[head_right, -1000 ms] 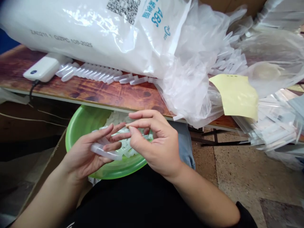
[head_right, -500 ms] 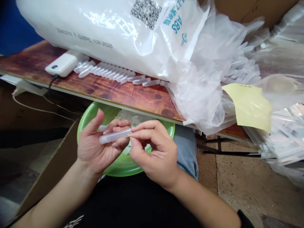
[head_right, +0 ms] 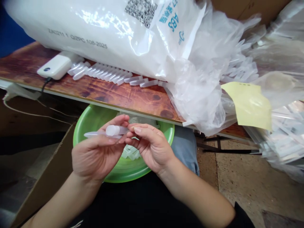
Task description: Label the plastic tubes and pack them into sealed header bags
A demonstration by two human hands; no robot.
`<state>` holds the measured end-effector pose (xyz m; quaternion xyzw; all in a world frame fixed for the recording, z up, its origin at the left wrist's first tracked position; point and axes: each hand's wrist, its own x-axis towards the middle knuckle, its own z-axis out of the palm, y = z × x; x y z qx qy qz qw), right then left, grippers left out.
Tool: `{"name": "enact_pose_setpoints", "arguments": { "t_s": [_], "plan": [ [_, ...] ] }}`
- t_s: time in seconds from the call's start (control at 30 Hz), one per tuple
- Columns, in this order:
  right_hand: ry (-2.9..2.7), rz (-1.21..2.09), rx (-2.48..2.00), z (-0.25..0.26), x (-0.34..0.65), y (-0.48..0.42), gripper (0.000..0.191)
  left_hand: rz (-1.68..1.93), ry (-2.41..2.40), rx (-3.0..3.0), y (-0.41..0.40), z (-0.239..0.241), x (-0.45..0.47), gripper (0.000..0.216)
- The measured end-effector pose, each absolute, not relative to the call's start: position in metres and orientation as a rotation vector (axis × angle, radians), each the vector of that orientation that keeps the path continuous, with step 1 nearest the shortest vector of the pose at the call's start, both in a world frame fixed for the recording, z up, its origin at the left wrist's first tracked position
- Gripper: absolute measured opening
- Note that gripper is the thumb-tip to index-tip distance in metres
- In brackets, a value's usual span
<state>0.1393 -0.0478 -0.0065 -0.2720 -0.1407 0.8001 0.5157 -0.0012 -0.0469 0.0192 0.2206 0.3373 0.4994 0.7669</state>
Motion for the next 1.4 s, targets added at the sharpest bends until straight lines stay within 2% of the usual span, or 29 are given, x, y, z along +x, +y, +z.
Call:
{"name": "enact_pose_setpoints", "arguments": {
  "t_s": [0.17, 0.23, 0.3, 0.43, 0.53, 0.63, 0.93, 1.13, 1.27, 1.4],
  "plan": [
    [-0.398, 1.875, -0.711, -0.006, 0.137, -0.049, 0.008, 1.132, 0.845, 0.656, -0.046, 0.012, 0.002, 0.026],
    [-0.584, 1.713, -0.756, -0.003, 0.138, -0.051, 0.007, 1.161, 0.922, 0.73, -0.047, 0.01, 0.001, 0.026],
    [-0.85, 1.355, -0.806, 0.001, 0.142, -0.054, 0.009, 1.15, 1.004, 0.822, -0.05, 0.011, 0.0, 0.028],
    [-1.409, 0.533, -0.877, 0.014, 0.154, -0.055, 0.032, 1.052, 1.085, 0.976, -0.059, 0.018, -0.001, 0.028],
    [-1.673, 0.285, -0.858, 0.024, 0.163, -0.053, 0.038, 1.037, 1.074, 1.164, -0.062, 0.022, -0.005, 0.021],
    [-1.791, 0.276, -0.834, 0.031, 0.169, -0.051, 0.036, 1.023, 1.045, 1.394, -0.061, 0.021, -0.011, 0.018],
    [-2.03, 0.332, -0.87, 0.041, 0.175, -0.064, 0.046, 1.008, 1.017, 1.643, -0.061, 0.016, -0.027, 0.041],
    [-2.114, 0.369, -0.824, 0.046, 0.175, -0.061, 0.05, 0.992, 1.007, 1.723, -0.057, 0.018, -0.033, 0.044],
    [-2.126, 0.377, -0.85, 0.048, 0.175, -0.061, 0.048, 0.997, 1.008, 1.698, -0.058, 0.019, -0.032, 0.042],
    [-2.157, 0.379, -0.851, 0.05, 0.175, -0.061, 0.036, 1.0, 1.065, 1.695, -0.061, 0.019, -0.034, 0.037]
  ]
}}
